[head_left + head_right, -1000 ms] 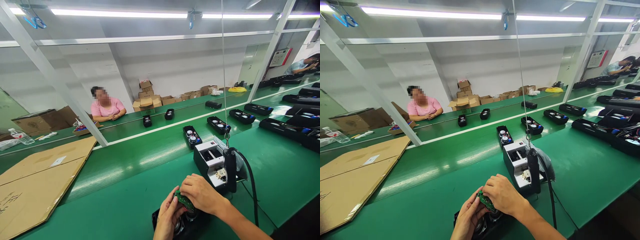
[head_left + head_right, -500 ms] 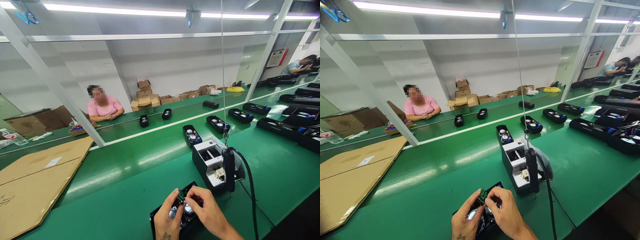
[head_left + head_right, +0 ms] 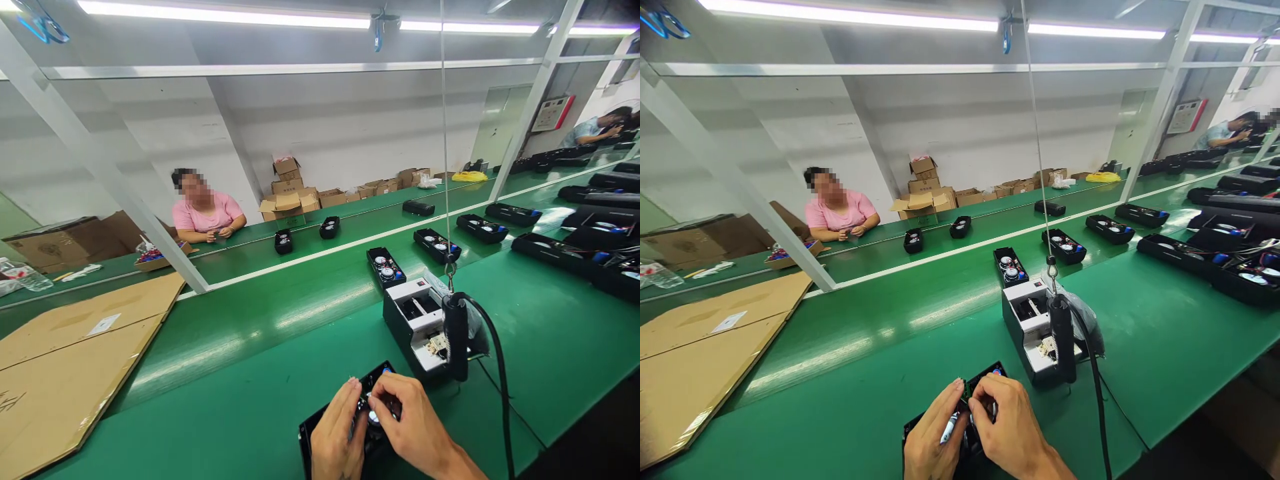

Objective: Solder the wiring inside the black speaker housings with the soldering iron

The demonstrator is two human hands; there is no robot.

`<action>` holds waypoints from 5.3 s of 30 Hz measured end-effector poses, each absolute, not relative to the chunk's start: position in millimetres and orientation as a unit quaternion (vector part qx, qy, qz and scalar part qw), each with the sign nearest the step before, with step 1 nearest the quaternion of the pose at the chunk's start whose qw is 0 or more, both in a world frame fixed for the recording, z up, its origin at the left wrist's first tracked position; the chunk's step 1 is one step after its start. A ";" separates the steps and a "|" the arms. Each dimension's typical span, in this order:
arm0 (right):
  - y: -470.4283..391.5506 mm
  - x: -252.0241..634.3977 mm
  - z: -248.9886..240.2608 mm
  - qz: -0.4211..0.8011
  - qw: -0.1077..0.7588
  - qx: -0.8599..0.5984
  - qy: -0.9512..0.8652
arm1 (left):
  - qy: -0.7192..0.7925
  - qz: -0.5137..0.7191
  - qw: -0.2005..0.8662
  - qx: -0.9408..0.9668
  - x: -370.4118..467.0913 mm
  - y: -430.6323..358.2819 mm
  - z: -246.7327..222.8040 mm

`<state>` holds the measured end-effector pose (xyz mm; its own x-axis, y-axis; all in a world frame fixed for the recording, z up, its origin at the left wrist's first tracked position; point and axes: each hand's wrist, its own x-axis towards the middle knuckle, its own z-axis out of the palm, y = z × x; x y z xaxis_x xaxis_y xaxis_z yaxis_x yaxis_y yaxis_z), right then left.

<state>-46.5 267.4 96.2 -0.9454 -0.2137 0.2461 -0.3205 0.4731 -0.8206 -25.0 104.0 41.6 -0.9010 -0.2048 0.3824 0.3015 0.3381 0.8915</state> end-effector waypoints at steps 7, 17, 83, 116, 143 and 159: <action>272.3 -52.8 104.2 0.454 -0.031 0.088 -0.886 | -0.788 -0.577 0.214 -0.027 -19.6 106.5 34.6; 272.0 -50.4 98.3 0.560 -0.056 0.084 -0.822 | -0.618 -0.780 0.005 0.094 -49.8 99.2 58.7; 286.6 -66.9 130.2 0.493 0.083 0.289 -0.817 | -0.637 -0.768 -0.031 0.059 -45.9 108.3 62.8; 284.3 -52.6 108.6 0.663 -0.151 0.069 -0.730 | -0.677 -0.730 0.078 0.039 -38.3 90.7 48.1; 269.6 -50.4 111.4 0.638 -0.127 0.030 -0.759 | -0.641 -0.765 0.017 0.059 -44.2 87.8 55.9; 262.1 -46.4 123.5 0.514 -0.016 0.121 -0.849 | -0.637 -0.770 -0.008 0.019 -44.0 82.7 48.6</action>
<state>-46.4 262.1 123.5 -0.9701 -0.2222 0.0977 -0.1894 0.4413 -0.8772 -44.0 82.7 48.6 -0.9992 -0.0120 -0.0381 -0.0352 -0.1873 0.9817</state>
